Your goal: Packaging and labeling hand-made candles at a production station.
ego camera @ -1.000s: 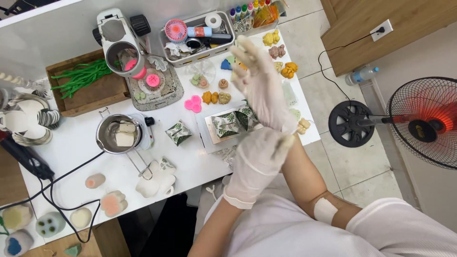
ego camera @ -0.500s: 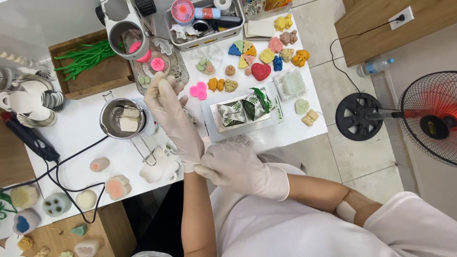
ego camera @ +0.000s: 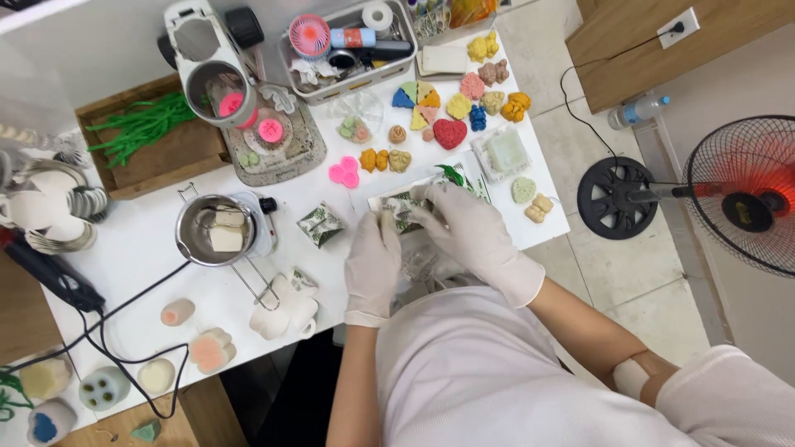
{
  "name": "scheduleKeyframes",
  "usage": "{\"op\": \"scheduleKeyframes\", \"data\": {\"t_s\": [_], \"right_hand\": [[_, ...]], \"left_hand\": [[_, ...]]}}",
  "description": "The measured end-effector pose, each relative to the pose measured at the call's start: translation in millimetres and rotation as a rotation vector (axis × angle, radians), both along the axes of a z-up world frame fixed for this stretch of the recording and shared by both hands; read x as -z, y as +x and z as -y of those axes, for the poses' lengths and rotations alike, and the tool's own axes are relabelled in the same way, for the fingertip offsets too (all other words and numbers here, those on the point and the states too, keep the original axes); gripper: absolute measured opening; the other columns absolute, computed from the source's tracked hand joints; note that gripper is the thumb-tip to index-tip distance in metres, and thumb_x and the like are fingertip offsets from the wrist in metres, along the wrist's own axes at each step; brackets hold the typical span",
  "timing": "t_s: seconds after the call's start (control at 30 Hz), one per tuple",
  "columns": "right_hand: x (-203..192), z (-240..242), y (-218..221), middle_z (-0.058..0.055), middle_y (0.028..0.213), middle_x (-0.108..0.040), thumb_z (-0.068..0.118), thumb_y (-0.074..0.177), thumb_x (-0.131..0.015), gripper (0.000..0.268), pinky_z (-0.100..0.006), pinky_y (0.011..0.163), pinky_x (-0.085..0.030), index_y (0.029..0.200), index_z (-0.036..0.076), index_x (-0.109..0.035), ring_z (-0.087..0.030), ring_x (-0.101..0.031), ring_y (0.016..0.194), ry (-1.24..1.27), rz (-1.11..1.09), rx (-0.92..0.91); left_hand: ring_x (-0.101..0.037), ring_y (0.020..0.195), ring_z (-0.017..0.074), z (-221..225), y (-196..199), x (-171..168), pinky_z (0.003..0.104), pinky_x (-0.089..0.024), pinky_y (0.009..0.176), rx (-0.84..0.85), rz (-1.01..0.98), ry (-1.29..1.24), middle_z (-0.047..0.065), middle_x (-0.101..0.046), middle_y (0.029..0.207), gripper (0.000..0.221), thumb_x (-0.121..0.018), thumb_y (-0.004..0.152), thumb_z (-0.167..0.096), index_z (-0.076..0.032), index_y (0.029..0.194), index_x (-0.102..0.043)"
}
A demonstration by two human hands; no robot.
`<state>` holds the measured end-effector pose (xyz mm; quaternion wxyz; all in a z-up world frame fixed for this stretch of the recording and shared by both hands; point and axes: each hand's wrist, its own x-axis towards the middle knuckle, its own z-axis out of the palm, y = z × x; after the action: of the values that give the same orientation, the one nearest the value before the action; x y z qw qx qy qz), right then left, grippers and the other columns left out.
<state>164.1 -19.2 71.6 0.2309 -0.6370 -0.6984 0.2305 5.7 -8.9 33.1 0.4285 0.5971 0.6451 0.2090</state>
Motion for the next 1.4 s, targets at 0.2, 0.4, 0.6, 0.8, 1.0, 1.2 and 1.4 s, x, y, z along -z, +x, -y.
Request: {"op": "scheduleKeyframes", "data": {"t_s": [0.2, 0.4, 0.6, 0.8, 1.0, 1.2, 1.4], "right_hand": [[59, -10, 2, -0.019, 0.106, -0.068, 0.031, 0.099, -0.059, 0.026, -0.052, 0.080, -0.052, 0.112, 0.009, -0.059, -0.041, -0.066, 0.096, -0.278, 0.024, 0.029], [82, -9, -9, -0.022, 0.098, -0.066, 0.028, 0.096, -0.060, 0.024, -0.048, 0.078, -0.053, 0.107, 0.007, -0.059, -0.042, -0.064, 0.093, -0.175, -0.126, 0.041], [71, -15, -18, -0.013, 0.096, -0.072, 0.038, 0.094, -0.059, 0.026, -0.042, 0.078, -0.054, 0.105, 0.014, -0.060, -0.033, -0.070, 0.089, -0.490, -0.164, 0.128], [59, -24, -18, -0.013, 0.087, -0.073, 0.042, 0.095, -0.060, 0.030, -0.039, 0.078, -0.054, 0.111, 0.017, -0.062, -0.029, -0.071, 0.082, -0.629, -0.192, 0.184], [52, -23, -16, -0.008, 0.088, -0.069, 0.046, 0.092, -0.067, 0.040, -0.036, 0.077, -0.055, 0.120, 0.019, -0.061, -0.025, -0.070, 0.083, -0.600, -0.143, 0.355], [74, -18, -6, -0.005, 0.097, -0.068, 0.031, 0.094, -0.064, 0.038, -0.032, 0.079, -0.054, 0.130, 0.024, -0.071, -0.018, -0.067, 0.087, -0.319, -0.254, 0.033], [60, -18, -9, -0.004, 0.092, -0.069, 0.028, 0.090, -0.067, 0.030, -0.032, 0.074, -0.053, 0.115, 0.012, -0.072, -0.018, -0.065, 0.079, -0.418, -0.291, 0.156]], "left_hand": [[-0.068, 0.085, 0.0404, -9, 16, 43, 0.050, -0.054, 0.074, 0.035, -0.158, 0.429, 0.021, -0.070, 0.094, 0.029, -0.050, 0.104, -0.027, -0.004, 0.103, -0.066], [-0.068, 0.088, 0.0414, -16, 2, 63, 0.049, -0.054, 0.076, 0.041, -0.058, 0.284, 0.022, -0.070, 0.097, 0.027, -0.054, 0.101, -0.028, -0.004, 0.102, -0.067], [-0.064, 0.083, 0.0406, -20, -9, 81, 0.046, -0.051, 0.076, -0.063, 0.160, 0.142, 0.023, -0.066, 0.090, 0.026, -0.058, 0.100, -0.024, 0.001, 0.094, -0.062], [-0.062, 0.082, 0.0410, -17, -5, 110, 0.048, -0.049, 0.074, -0.038, 0.183, 0.246, 0.023, -0.064, 0.086, 0.025, -0.057, 0.101, -0.023, 0.001, 0.093, -0.058], [-0.063, 0.086, 0.0420, -9, 5, 99, 0.049, -0.050, 0.072, -0.074, 0.126, 0.306, 0.021, -0.066, 0.090, 0.020, -0.055, 0.100, -0.022, -0.003, 0.097, -0.062], [-0.064, 0.086, 0.0404, -9, 6, 97, 0.049, -0.050, 0.071, -0.088, 0.072, 0.335, 0.019, -0.067, 0.091, 0.021, -0.058, 0.099, -0.024, -0.004, 0.096, -0.061], [-0.065, 0.086, 0.0371, -13, 2, 63, 0.046, -0.051, 0.073, -0.007, 0.080, 0.367, 0.017, -0.065, 0.090, 0.023, -0.059, 0.100, -0.026, -0.005, 0.091, -0.061]]}}
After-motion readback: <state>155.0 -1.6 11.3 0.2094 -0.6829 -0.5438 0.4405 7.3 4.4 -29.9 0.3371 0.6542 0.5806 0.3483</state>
